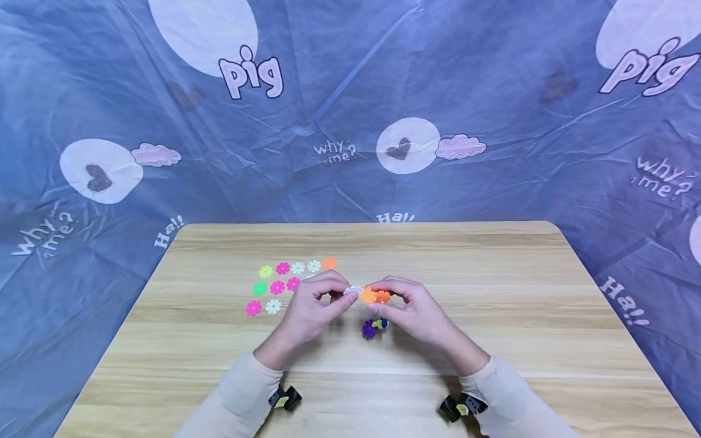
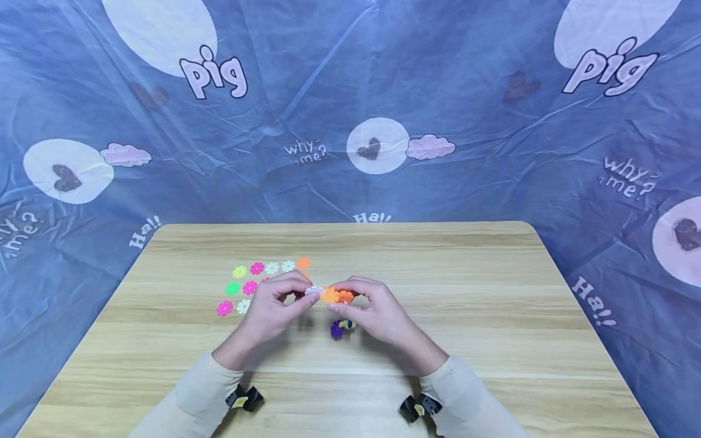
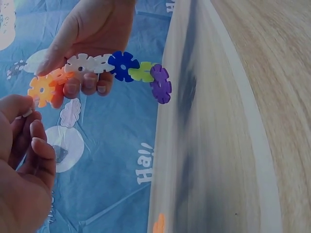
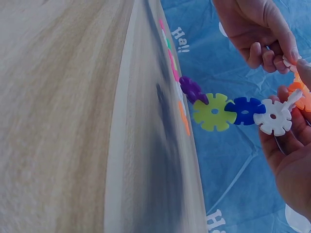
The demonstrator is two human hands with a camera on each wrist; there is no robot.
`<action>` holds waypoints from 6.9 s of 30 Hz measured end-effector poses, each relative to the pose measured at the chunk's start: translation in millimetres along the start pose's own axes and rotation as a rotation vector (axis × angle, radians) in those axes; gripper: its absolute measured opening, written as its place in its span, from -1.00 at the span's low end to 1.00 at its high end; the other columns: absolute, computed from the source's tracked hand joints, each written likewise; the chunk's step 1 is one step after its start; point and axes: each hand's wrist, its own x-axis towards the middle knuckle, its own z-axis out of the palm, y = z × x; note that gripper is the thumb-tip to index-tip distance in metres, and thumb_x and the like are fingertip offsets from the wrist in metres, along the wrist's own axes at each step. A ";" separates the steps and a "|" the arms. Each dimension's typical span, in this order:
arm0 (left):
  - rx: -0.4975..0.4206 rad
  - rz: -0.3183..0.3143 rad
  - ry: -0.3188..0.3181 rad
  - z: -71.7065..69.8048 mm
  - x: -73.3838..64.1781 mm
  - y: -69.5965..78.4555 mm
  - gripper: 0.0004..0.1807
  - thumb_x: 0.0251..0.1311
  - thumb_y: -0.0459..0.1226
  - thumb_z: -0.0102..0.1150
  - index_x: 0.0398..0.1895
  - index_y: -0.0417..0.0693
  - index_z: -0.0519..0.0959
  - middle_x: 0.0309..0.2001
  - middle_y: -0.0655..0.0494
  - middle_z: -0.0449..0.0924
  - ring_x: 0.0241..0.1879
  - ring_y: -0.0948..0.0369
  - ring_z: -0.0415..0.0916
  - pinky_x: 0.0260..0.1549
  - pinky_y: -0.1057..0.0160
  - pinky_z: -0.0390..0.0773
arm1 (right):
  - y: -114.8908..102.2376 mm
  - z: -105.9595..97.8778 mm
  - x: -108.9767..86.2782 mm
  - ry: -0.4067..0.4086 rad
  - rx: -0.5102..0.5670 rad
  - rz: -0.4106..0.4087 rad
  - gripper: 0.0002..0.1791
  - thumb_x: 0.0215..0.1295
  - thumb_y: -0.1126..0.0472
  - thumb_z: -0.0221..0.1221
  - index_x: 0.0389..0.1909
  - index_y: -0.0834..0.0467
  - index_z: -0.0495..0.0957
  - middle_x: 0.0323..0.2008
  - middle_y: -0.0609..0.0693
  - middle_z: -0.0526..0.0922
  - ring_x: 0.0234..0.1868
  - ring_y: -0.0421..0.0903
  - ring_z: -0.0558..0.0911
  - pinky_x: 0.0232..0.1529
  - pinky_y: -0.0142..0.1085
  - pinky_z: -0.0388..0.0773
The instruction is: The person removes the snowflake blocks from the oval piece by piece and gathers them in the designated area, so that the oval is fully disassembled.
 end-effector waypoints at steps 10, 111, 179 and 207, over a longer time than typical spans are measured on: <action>-0.074 0.054 0.037 2.7 -0.6 -3.1 -0.93 0.22 -0.51 0.44 -0.27 -0.24 0.79 -0.33 -0.07 0.75 -0.35 0.34 0.54 -0.37 0.37 0.57 | -1.3 3.0 -0.3 0.008 0.011 -0.026 -0.68 0.39 0.30 0.41 0.14 0.13 0.76 -0.02 -0.02 0.82 -0.04 -0.20 0.73 0.07 -0.19 0.71; 0.575 -0.628 -0.136 -86.1 -27.2 -41.5 -0.94 0.39 -0.39 0.35 -0.29 -0.14 0.73 -0.38 0.12 0.69 -0.36 0.25 0.56 -0.24 0.21 0.61 | -1.8 0.7 0.0 0.021 -0.022 -0.001 -0.70 0.38 0.28 0.43 0.11 0.13 0.77 -0.06 -0.06 0.81 -0.07 -0.24 0.70 0.03 -0.15 0.72; 0.097 -0.297 -0.096 -33.4 -5.5 0.9 -0.84 0.40 -0.31 0.39 -0.05 -0.20 0.77 -0.15 -0.02 0.81 -0.26 0.33 0.62 -0.32 0.33 0.62 | -4.7 4.4 4.2 0.018 -0.028 0.024 -0.68 0.39 0.23 0.43 0.14 0.09 0.76 -0.01 -0.07 0.81 -0.02 -0.21 0.72 0.08 -0.24 0.69; 0.055 -0.280 -0.139 -15.1 -2.6 8.2 -0.84 0.49 -0.24 0.32 -0.05 -0.12 0.78 -0.26 0.06 0.77 -0.32 0.28 0.58 -0.42 0.35 0.58 | -4.7 11.4 4.4 0.003 -0.032 0.025 -0.69 0.39 0.21 0.44 0.13 0.07 0.77 -0.03 -0.11 0.80 -0.02 -0.21 0.70 0.11 -0.29 0.68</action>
